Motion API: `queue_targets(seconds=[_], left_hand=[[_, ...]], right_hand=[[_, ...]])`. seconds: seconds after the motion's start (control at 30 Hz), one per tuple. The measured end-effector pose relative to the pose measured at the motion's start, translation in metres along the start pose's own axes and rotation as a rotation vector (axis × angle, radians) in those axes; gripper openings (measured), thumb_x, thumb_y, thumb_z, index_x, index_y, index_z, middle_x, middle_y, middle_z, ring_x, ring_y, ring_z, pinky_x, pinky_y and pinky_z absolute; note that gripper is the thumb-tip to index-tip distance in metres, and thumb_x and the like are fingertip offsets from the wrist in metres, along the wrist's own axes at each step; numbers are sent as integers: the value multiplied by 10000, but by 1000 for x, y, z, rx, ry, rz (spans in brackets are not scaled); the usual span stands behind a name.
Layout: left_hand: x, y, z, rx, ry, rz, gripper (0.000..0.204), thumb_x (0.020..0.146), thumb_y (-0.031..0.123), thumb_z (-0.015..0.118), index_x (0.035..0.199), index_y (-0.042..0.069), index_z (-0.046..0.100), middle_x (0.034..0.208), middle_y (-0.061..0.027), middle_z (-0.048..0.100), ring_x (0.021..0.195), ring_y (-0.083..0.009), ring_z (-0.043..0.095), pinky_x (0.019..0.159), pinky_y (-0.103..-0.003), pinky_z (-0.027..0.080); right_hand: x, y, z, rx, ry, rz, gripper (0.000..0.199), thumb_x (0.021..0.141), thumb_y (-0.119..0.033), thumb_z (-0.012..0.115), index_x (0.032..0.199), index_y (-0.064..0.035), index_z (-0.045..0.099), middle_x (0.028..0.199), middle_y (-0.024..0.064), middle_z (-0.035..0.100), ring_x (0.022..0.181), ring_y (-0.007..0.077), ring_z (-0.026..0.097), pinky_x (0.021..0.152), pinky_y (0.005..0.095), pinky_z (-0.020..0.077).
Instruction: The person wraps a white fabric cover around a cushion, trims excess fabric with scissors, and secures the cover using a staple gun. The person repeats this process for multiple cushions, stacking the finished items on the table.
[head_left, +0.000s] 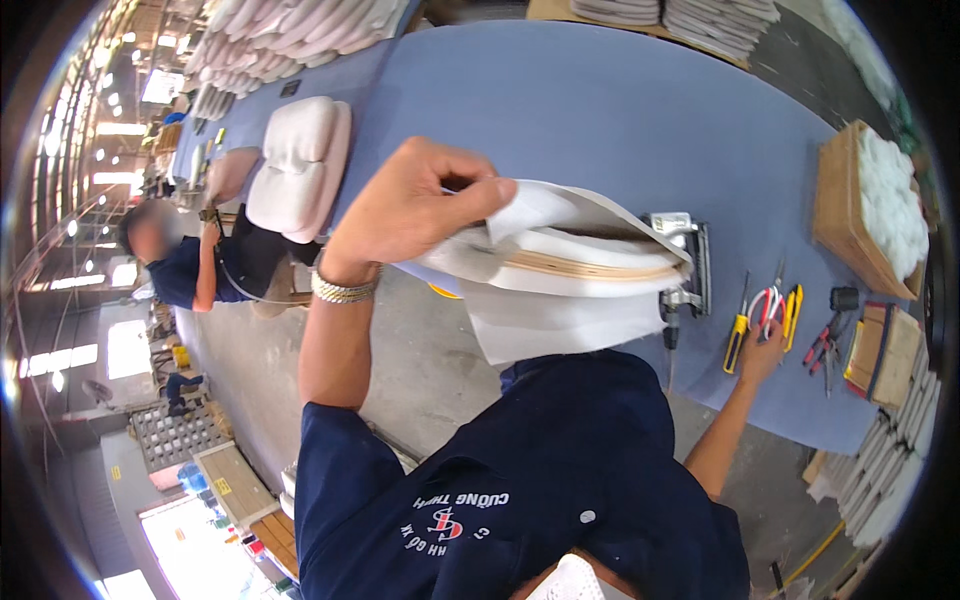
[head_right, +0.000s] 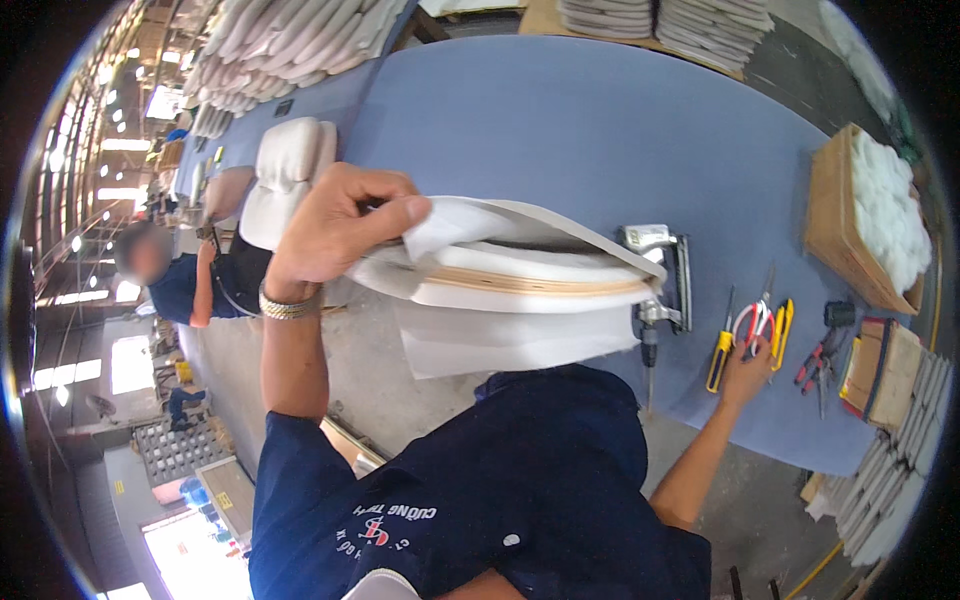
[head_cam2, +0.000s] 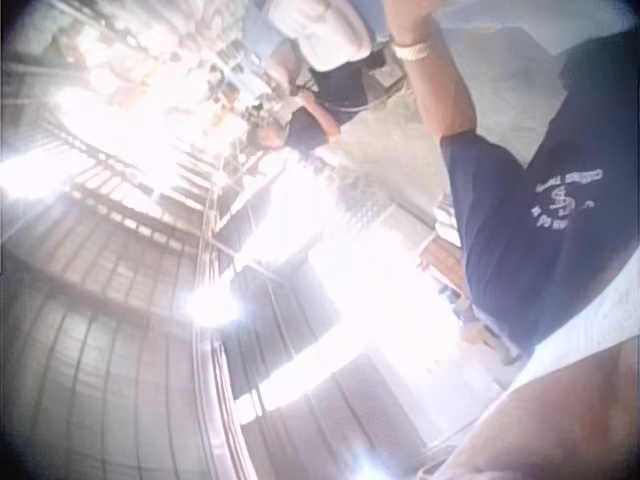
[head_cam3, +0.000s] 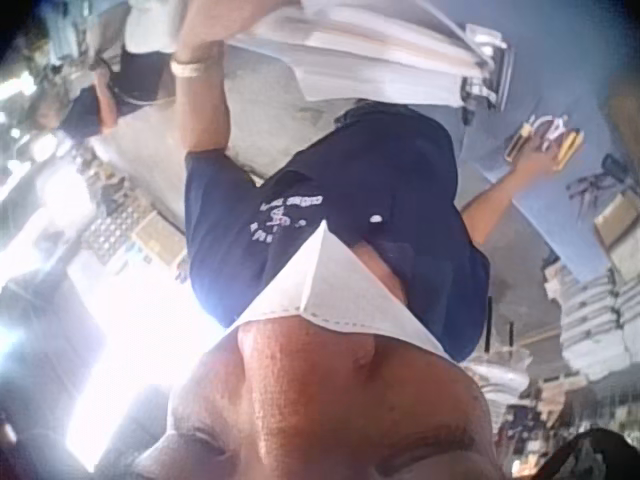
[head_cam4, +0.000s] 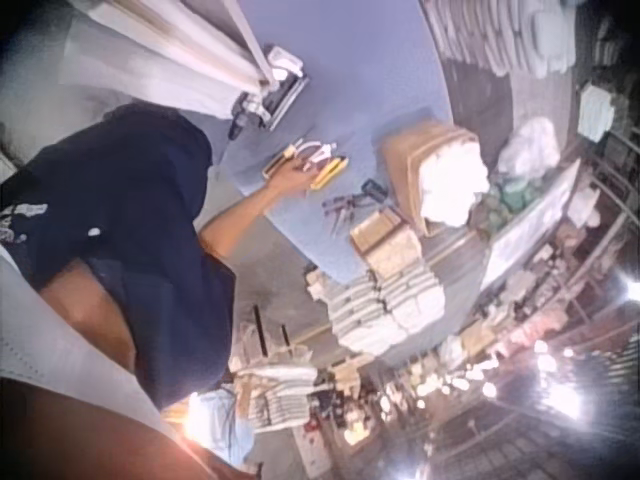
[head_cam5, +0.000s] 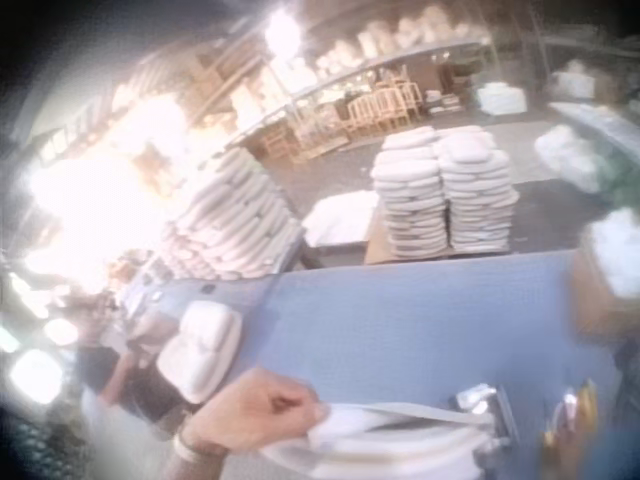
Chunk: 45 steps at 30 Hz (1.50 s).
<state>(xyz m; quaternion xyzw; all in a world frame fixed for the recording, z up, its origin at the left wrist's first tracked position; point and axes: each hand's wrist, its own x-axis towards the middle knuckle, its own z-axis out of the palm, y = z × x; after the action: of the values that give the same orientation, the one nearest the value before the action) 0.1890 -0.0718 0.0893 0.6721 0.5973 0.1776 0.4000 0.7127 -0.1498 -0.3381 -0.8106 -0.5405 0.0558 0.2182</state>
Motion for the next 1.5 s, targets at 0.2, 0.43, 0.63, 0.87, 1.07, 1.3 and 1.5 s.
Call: queue_targets(seconds=[0.2,0.43,0.63,0.87,1.07,1.3,1.5], left_hand=[[6,0,8,-91,1,-22,312,991,168,708,762,-38,655,737,25,571,680,-48,438,610,-260,352],[0,-9,12,-110,61,21,333,978,201,722,743,-22,643,644,49,485,632,-43,380,549,-270,309],[3,1,13,-107,54,36,315,985,187,732,755,-16,660,664,57,533,635,-24,411,552,-243,323],[3,13,18,-23,74,-2,325,988,191,734,748,-14,655,661,59,536,636,-17,407,550,-242,321],[-3,17,25,-80,65,60,321,994,164,724,748,-28,649,673,50,544,634,-15,386,547,-244,307],[-10,20,30,-81,46,73,289,993,143,727,779,-42,667,706,37,567,634,-14,405,551,-239,321],[-12,23,31,-81,30,71,257,993,124,722,802,-43,685,722,28,584,638,-14,423,551,-239,328]], right_hand=[[44,13,12,-37,-147,39,650,861,-176,737,1460,-137,487,1127,165,662,1034,378,663,915,488,518],[78,-1,-34,816,-332,309,667,909,-32,659,1533,-84,429,965,23,655,829,130,636,750,275,513],[32,-193,-147,1247,-633,-100,580,836,-51,790,1378,-93,591,882,-24,568,772,95,576,700,264,498],[27,-296,-182,942,-1010,-911,747,691,-488,930,1209,-9,685,1028,130,703,920,274,687,822,375,543],[24,-308,-181,778,-1137,-922,830,744,-678,800,1212,-2,697,1140,204,725,1065,389,691,914,465,535],[28,-323,-181,751,-1142,-1002,806,760,-671,791,1179,13,706,1067,207,738,1019,391,705,909,468,535],[24,-331,-177,856,-1098,-1013,737,770,-626,820,1137,5,716,1045,217,738,998,387,710,876,456,544]])
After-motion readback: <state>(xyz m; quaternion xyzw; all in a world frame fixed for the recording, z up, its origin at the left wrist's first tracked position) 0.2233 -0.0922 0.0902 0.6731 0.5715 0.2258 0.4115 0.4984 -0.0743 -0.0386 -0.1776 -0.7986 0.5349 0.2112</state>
